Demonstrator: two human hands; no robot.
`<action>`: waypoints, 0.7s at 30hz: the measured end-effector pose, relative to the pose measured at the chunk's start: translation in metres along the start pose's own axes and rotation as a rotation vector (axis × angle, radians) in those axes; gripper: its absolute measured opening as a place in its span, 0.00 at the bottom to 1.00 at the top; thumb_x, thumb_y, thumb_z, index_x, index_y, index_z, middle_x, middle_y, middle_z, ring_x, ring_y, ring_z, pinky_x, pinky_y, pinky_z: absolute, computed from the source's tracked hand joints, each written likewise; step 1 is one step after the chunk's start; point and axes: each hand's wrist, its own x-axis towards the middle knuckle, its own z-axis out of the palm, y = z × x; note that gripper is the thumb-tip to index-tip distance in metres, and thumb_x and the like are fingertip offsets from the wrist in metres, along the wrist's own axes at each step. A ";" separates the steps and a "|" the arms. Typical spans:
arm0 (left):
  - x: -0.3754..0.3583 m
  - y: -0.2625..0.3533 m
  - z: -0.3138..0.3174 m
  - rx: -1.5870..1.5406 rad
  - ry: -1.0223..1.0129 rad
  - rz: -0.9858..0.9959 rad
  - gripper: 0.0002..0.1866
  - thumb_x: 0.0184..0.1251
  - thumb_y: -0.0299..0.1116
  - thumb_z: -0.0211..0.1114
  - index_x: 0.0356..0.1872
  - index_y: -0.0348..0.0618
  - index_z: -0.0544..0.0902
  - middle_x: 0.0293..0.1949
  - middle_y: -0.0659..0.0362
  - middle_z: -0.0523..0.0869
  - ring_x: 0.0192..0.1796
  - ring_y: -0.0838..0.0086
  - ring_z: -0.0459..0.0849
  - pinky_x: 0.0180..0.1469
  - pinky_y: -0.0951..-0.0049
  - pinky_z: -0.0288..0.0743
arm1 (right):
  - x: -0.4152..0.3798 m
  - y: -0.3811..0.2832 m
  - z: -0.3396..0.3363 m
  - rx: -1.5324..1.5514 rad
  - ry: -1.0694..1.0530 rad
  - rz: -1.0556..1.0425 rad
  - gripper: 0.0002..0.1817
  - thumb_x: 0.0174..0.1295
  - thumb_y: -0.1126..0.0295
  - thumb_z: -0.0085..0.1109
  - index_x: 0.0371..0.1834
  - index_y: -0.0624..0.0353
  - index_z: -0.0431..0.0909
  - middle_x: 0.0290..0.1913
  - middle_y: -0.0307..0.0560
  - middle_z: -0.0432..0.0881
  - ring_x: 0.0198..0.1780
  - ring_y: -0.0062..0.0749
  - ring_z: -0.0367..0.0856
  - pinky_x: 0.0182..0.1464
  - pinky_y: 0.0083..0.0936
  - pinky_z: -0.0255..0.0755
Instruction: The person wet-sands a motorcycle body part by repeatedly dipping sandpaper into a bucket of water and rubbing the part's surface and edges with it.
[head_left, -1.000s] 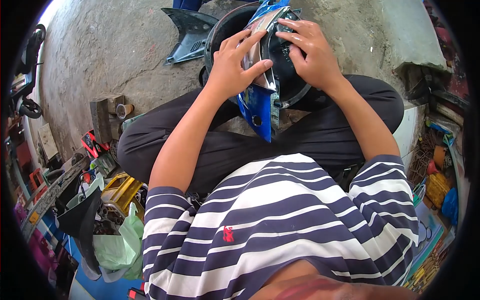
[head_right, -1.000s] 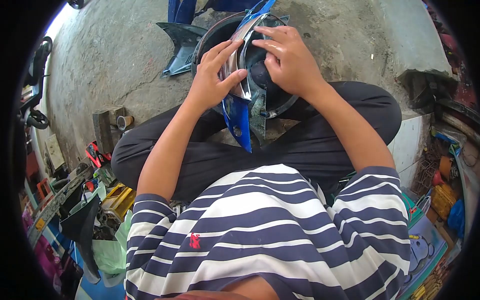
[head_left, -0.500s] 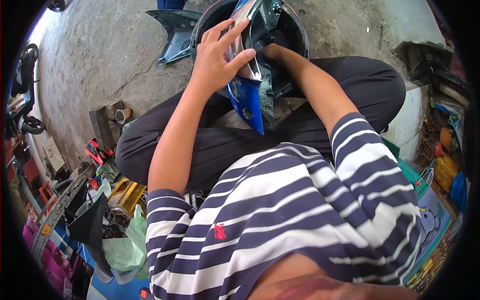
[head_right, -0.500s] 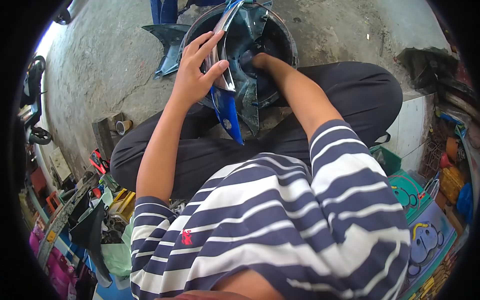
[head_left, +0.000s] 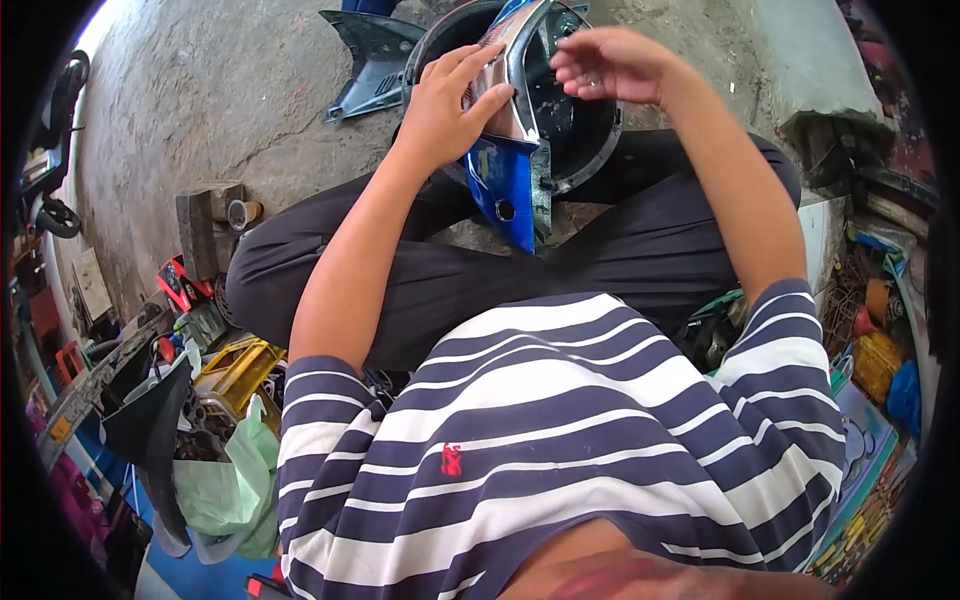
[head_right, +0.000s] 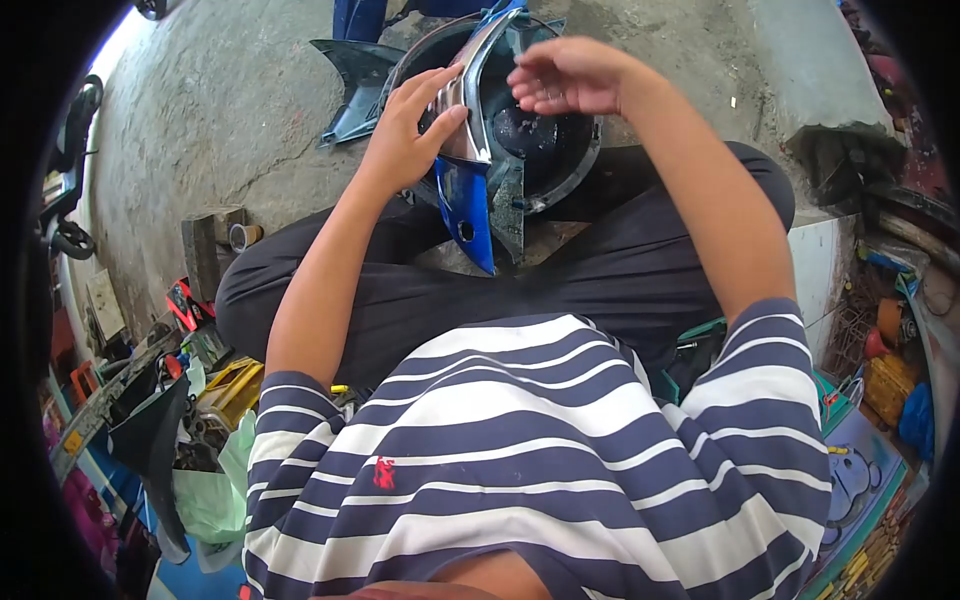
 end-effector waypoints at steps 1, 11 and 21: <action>0.000 -0.005 0.003 -0.009 0.015 -0.007 0.31 0.81 0.50 0.72 0.80 0.56 0.82 0.77 0.46 0.83 0.79 0.46 0.78 0.82 0.49 0.71 | -0.012 -0.014 0.009 -0.049 0.016 -0.051 0.19 0.85 0.57 0.61 0.52 0.65 0.89 0.42 0.47 0.95 0.44 0.34 0.97 0.49 0.29 0.93; -0.002 0.000 0.004 -0.138 -0.058 -0.127 0.31 0.88 0.45 0.65 0.84 0.46 0.76 0.79 0.43 0.80 0.82 0.49 0.78 0.84 0.57 0.69 | 0.019 -0.040 0.044 -0.434 0.168 -0.326 0.18 0.82 0.68 0.59 0.44 0.75 0.92 0.42 0.57 0.96 0.40 0.40 0.96 0.47 0.35 0.92; -0.002 0.004 0.007 -0.121 -0.084 -0.181 0.34 0.90 0.49 0.62 0.88 0.45 0.71 0.85 0.42 0.74 0.87 0.49 0.71 0.87 0.57 0.63 | 0.064 0.049 -0.021 -0.899 0.465 -0.181 0.13 0.68 0.70 0.63 0.43 0.67 0.94 0.40 0.56 0.95 0.42 0.39 0.94 0.46 0.39 0.85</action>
